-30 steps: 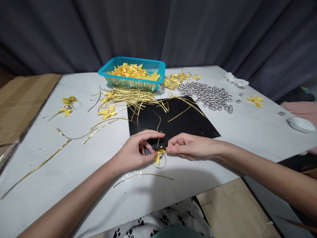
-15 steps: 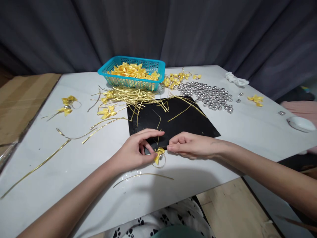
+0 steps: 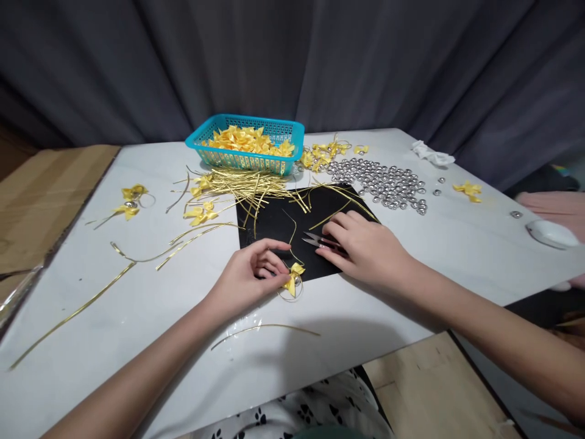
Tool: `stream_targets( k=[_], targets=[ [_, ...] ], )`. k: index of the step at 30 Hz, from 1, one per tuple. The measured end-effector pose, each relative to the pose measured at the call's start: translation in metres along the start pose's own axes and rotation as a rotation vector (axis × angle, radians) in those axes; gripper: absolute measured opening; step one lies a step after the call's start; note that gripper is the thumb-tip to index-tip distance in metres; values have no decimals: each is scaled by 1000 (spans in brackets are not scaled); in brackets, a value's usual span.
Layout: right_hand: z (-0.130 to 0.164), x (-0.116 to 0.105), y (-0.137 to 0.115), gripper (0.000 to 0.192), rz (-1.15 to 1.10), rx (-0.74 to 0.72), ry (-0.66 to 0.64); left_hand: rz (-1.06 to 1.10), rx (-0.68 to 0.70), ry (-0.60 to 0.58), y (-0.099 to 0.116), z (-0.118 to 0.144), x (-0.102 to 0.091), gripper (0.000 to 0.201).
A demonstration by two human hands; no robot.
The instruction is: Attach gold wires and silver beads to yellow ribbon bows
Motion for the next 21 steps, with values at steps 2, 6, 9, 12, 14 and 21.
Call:
stream_targets(
  k=[2,6,9,12,14,21],
  targets=[
    [-2,2,-8,29,-246,-10,5,17,10,18,0,1,0,32],
    [-10,5,-28,40,-769,26,-325,43,57,54,2,3,1,25],
    [-18,3,-37,36,-1055,3,-491,9,114,112,3,3,1,21],
    [-23,3,-36,29,-1226,21,-425,-66,157,204,2,2,-2,17],
    [-24,4,-34,23,-1268,8,-385,-103,163,237,1,2,-4,15],
    [-23,13,-29,20,-1269,-35,-367,-87,151,208,3,2,-5,17]
  ],
)
Point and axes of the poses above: each hand's wrist, its own z-axis away from the middle knuckle, its own x-axis out of the palm, y = z × x, the point moved 1 cm from there along -z, towards the middle knuckle, and after that the axes turned 13 degrees about -y, right-handed, at the moved point
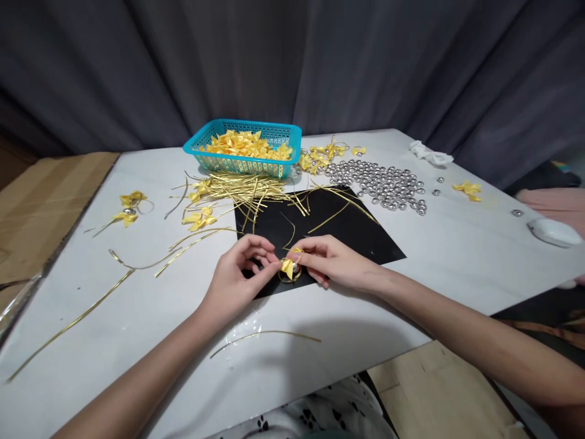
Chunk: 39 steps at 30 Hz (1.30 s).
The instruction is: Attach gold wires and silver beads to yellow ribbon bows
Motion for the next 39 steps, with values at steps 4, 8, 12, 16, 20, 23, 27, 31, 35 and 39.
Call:
stream_targets(
  k=[4,8,12,16,20,23,27,31,35,39],
  targets=[
    [0,-1,2,22,18,-28,24,44,-13,24,1,-1,-1,20],
    [0,-1,4,21,-41,-71,11,25,-39,-5,-1,-2,-2,23],
    [0,0,6,25,-40,-124,6,-31,-47,-82,-3,-2,-2,16],
    [-1,0,8,26,-44,-141,-5,-43,-21,-83,-2,-1,-1,13],
    [-1,0,9,25,-54,-154,-5,-29,-19,-86,-1,0,-1,11],
    [-1,-1,11,27,-46,-169,-2,-26,-16,-88,0,0,-1,11],
    [1,-2,12,32,3,-175,23,-31,-13,-90,0,0,-1,11],
    [2,-3,12,35,18,-172,60,-17,-24,-73,1,0,-1,9],
    [2,-3,11,34,-19,-209,96,-3,-41,-56,2,0,-1,10],
    [3,-3,10,29,-17,-254,142,-2,-47,-44,5,-1,-1,9]
  ],
)
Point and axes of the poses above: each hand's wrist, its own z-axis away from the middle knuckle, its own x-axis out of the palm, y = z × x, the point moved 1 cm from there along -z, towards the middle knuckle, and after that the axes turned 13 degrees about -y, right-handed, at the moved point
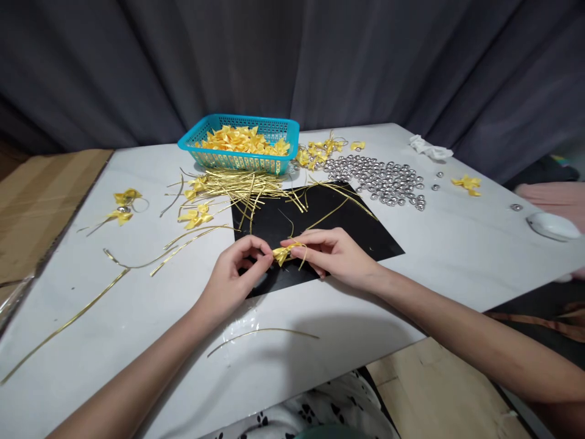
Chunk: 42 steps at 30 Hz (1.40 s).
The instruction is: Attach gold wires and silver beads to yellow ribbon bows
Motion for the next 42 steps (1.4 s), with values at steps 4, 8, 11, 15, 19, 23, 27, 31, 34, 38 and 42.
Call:
stream_targets(
  k=[4,8,11,15,19,23,27,31,34,38,42],
  targets=[
    [0,1,-2,26,47,-39,25,-18,16,19,0,0,1,12],
    [0,3,-1,24,100,-65,26,-100,34,23,-3,1,1,14],
    [0,4,0,24,119,-76,27,-161,96,36,-4,1,0,12],
    [1,4,-1,23,130,-90,35,-176,84,41,-3,2,1,14],
    [1,2,-2,24,134,-80,49,-146,46,38,-2,2,1,15],
    [2,1,-2,26,123,-76,59,-113,14,67,-1,1,0,15],
    [1,1,-1,26,111,-68,54,-75,6,89,0,1,-1,13],
    [1,2,0,24,110,-68,46,-95,29,69,-2,2,1,13],
    [0,4,0,23,89,-81,37,-159,50,49,-4,2,2,13],
    [1,5,0,23,85,-78,33,-206,59,42,-4,1,2,12],
    [1,6,1,25,89,-59,26,-231,61,30,-4,1,2,10]
  ],
)
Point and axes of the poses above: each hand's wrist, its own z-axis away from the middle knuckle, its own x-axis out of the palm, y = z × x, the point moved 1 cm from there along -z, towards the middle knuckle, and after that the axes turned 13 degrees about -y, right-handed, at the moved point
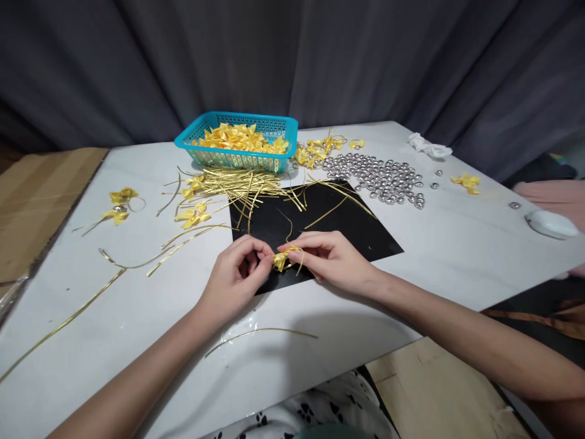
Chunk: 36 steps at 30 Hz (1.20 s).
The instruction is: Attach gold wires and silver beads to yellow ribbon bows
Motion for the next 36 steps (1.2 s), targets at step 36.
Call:
stream_targets(
  k=[36],
  targets=[
    [-6,-22,-15,15,25,64,383,183,-59,38,-1,0,-3,8]
  ],
)
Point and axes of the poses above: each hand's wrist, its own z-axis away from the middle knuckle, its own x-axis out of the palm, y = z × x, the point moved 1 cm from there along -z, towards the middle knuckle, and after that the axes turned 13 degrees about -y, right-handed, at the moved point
